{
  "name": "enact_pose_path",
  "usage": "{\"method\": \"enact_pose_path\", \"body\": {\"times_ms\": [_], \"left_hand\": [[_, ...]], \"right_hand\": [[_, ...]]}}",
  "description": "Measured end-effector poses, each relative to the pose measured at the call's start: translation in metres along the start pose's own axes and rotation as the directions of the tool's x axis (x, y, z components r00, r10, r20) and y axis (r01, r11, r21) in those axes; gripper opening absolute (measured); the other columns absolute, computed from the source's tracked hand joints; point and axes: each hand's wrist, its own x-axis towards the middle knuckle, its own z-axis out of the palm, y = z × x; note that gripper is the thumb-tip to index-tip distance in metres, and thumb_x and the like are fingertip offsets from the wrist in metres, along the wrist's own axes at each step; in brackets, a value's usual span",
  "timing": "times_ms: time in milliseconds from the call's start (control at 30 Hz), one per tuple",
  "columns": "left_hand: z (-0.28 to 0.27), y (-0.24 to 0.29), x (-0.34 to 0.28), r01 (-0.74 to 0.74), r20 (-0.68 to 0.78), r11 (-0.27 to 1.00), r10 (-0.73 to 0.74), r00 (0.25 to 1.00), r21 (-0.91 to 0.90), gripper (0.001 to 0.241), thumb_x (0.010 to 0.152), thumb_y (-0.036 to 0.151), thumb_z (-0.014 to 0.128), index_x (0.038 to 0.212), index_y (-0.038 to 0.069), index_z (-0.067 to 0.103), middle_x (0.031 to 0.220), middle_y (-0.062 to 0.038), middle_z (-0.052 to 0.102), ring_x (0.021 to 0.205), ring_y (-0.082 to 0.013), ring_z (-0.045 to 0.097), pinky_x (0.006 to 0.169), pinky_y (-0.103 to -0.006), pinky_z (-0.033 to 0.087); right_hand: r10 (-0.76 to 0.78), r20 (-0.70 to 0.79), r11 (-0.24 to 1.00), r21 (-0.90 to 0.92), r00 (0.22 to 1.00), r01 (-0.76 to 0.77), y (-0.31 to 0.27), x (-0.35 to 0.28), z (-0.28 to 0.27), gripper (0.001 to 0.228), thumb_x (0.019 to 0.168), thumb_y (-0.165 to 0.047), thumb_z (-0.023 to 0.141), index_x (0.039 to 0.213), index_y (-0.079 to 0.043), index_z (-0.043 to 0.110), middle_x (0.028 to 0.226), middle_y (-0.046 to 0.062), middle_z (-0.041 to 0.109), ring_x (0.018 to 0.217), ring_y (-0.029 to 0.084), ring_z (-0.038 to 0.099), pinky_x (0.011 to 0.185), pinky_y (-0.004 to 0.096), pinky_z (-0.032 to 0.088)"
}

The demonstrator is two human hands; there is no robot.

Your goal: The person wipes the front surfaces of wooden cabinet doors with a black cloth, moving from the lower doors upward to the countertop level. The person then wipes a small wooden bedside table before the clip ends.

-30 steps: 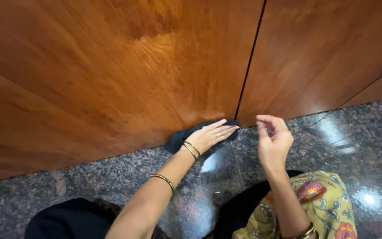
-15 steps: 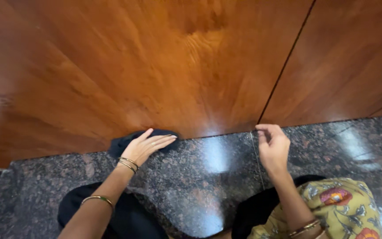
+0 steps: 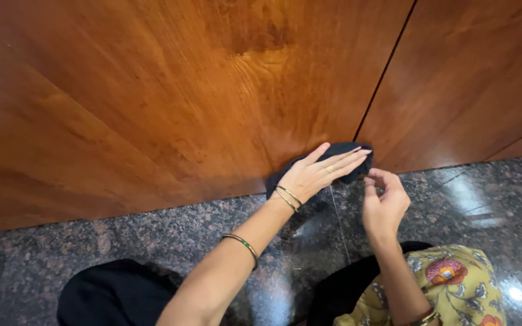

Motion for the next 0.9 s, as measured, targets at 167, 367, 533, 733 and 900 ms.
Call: {"method": "enact_pose_path", "body": {"times_ms": [167, 367, 533, 733, 900], "left_hand": [[0.004, -0.019, -0.071, 0.149, 0.164, 0.979, -0.126, 0.978, -0.139, 0.091, 0.088, 0.051, 0.064, 0.165, 0.025, 0.025, 0.170, 0.014, 0.025, 0.146, -0.0007, 0.035, 0.102, -0.0431, 0.037], [-0.009, -0.056, -0.208, 0.700, 0.520, 0.714, -0.596, 0.613, -0.007, 0.075, 0.085, 0.059, 0.066, 0.143, 0.013, 0.054, 0.149, -0.004, 0.050, 0.141, -0.0276, 0.039, 0.115, -0.0671, 0.024], [0.028, -0.022, -0.184, 0.937, -0.005, 0.296, -0.954, 0.301, -0.185, 0.099, 0.100, 0.055, 0.055, 0.137, -0.026, 0.013, 0.158, -0.047, 0.008, 0.152, -0.0588, 0.011, 0.124, -0.0633, 0.010], [0.106, 0.051, -0.129, 0.048, 0.683, -0.819, -0.508, -0.524, -0.572, 0.103, 0.099, 0.062, 0.035, 0.155, -0.007, -0.017, 0.167, -0.027, -0.003, 0.154, -0.0325, 0.014, 0.124, -0.0390, 0.015], [0.134, 0.089, -0.107, 0.083, 0.687, -0.824, -0.519, -0.509, -0.561, 0.096, 0.105, 0.060, 0.036, 0.154, -0.012, -0.003, 0.164, -0.030, 0.019, 0.149, -0.0329, 0.032, 0.124, -0.0393, 0.024]], "right_hand": [[-0.022, 0.012, 0.999, -0.030, 1.000, 0.022, -0.001, -0.001, -0.011, 0.016, 0.094, -0.005, 0.071, 0.109, -0.004, 0.076, 0.094, 0.012, 0.073, 0.075, 0.015, 0.066, 0.064, 0.029, 0.048], [-0.019, 0.031, 1.000, -0.002, 0.999, 0.019, 0.007, -0.005, -0.002, 0.019, 0.094, -0.004, 0.071, 0.112, -0.004, 0.076, 0.094, 0.010, 0.074, 0.078, 0.012, 0.066, 0.066, 0.029, 0.049], [-0.011, 0.079, 1.000, 0.019, 0.997, 0.009, 0.003, -0.013, 0.023, 0.020, 0.094, -0.001, 0.070, 0.113, -0.004, 0.075, 0.091, 0.008, 0.075, 0.079, 0.011, 0.067, 0.074, 0.027, 0.052], [0.082, 0.118, 0.996, 0.033, 0.990, -0.087, 0.007, -0.019, 0.018, 0.016, 0.096, -0.002, 0.071, 0.112, -0.002, 0.075, 0.091, 0.009, 0.073, 0.080, 0.012, 0.067, 0.075, 0.027, 0.053], [0.059, 0.145, 0.984, 0.159, 0.988, -0.082, 0.008, -0.016, 0.036, 0.021, 0.094, 0.003, 0.063, 0.113, 0.001, 0.073, 0.096, 0.008, 0.074, 0.083, 0.011, 0.068, 0.078, 0.026, 0.054]]}}
